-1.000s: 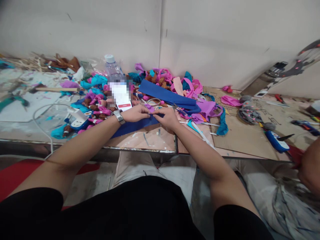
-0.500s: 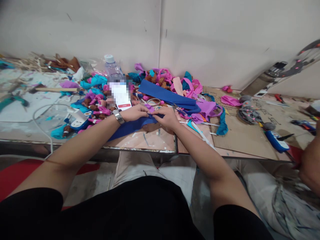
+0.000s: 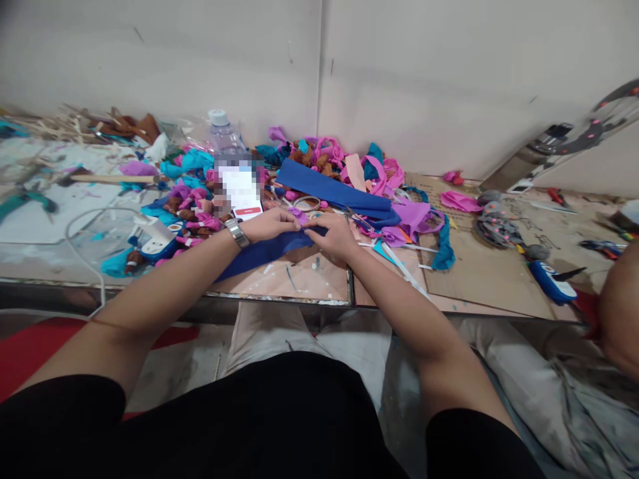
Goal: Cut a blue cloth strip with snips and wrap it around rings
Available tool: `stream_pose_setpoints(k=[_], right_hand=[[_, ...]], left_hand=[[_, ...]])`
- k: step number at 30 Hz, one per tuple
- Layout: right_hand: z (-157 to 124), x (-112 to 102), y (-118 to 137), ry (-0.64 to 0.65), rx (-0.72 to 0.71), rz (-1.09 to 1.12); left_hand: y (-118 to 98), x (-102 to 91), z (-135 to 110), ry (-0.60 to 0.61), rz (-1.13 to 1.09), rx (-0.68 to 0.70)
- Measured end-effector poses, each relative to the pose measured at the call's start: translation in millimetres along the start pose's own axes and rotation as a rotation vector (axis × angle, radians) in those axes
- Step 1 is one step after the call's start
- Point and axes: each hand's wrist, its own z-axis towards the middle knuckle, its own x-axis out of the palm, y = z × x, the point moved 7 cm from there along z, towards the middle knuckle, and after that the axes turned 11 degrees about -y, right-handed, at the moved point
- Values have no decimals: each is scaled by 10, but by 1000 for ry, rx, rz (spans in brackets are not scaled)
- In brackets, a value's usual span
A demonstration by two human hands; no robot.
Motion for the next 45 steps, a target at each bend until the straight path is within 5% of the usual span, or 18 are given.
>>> stream_pose_setpoints(k=[45], right_hand=[[-7,33,-42,31,111,-66]], left_hand=[[-311,9,-108,-89,226,242]])
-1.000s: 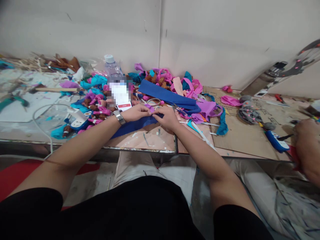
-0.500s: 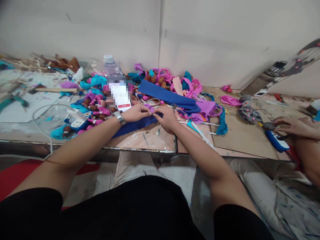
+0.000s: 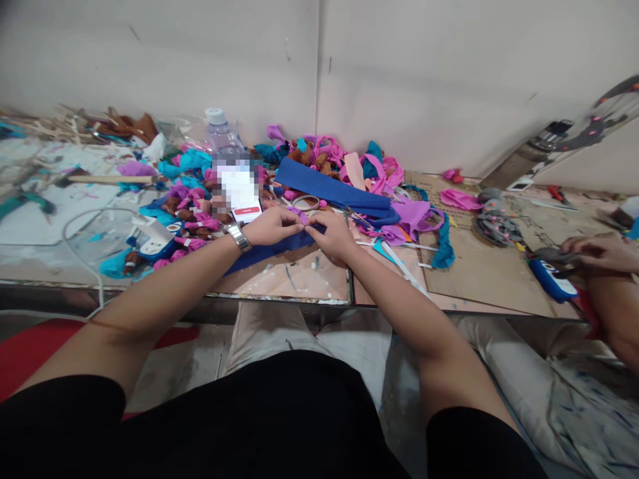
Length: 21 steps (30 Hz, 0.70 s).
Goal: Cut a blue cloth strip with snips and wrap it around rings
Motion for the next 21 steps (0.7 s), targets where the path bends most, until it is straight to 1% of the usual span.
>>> stream_pose_setpoints(k=[3,12,17,21], right_hand=[[0,3,-8,6,3,8],[0,19,-7,44,-9,26],[-7,76,-67,86,10,66],[-5,82,-103,82,40,76]], left_hand=[[-34,-2,-5,2,22,44],[-47,2,-9,10,88,137],[-86,-7,-19,11,118,152],[-110,-26,-24,-4,161,156]])
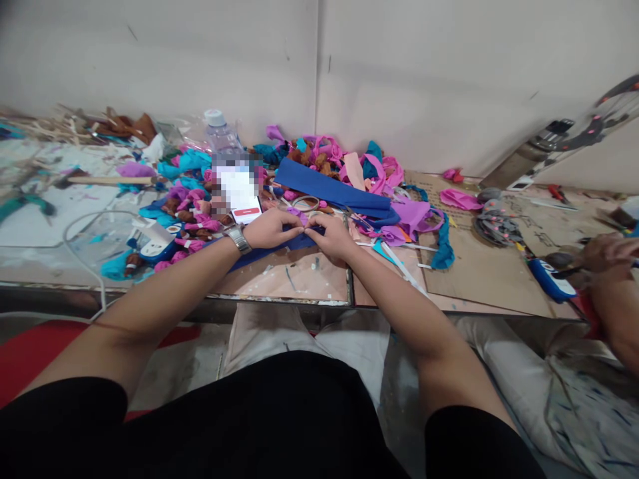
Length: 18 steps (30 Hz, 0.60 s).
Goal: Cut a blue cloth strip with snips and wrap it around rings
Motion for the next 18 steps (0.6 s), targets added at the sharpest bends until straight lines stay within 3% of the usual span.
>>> stream_pose_setpoints(k=[18], right_hand=[[18,-24,-21,1,76,44]], left_hand=[[-3,68,-17,-29,176,112]])
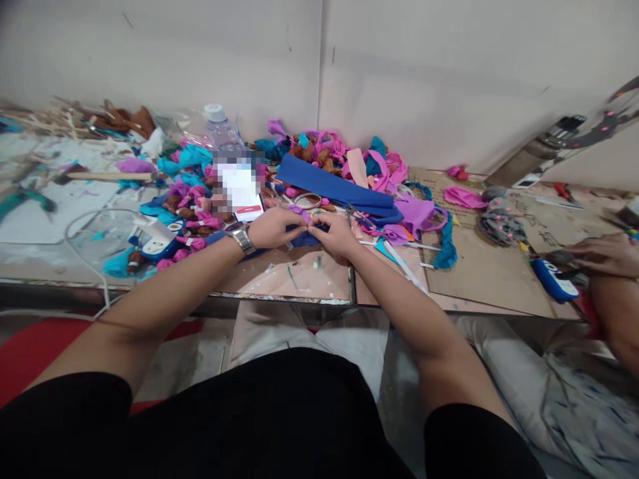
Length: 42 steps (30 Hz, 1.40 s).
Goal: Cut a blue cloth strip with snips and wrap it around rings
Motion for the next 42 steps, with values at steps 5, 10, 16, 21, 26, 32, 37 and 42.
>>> stream_pose_setpoints(k=[5,10,16,21,26,32,37,42], right_hand=[[-2,0,-12,-4,30,10],[-8,17,1,23,18,2],[-8,41,-9,20,-4,-18],[-6,21,39,15,-47,-56],[-11,-49,140,-13,-127,-113],[-25,-60,200,-19,-219,-134],[-19,-48,203,-14,-229,-162],[-17,-57,190,-27,-242,-164]], left_hand=[[3,17,-5,-11,21,34],[-6,31,-8,-6,38,60],[-14,30,3,16,11,21],[-8,-7,10,3,-95,-36],[2,-50,5,-50,-155,-59],[12,-46,2,-53,-136,-52],[7,-59,5,-31,-126,-59],[-1,-61,-1,23,-100,-64]])
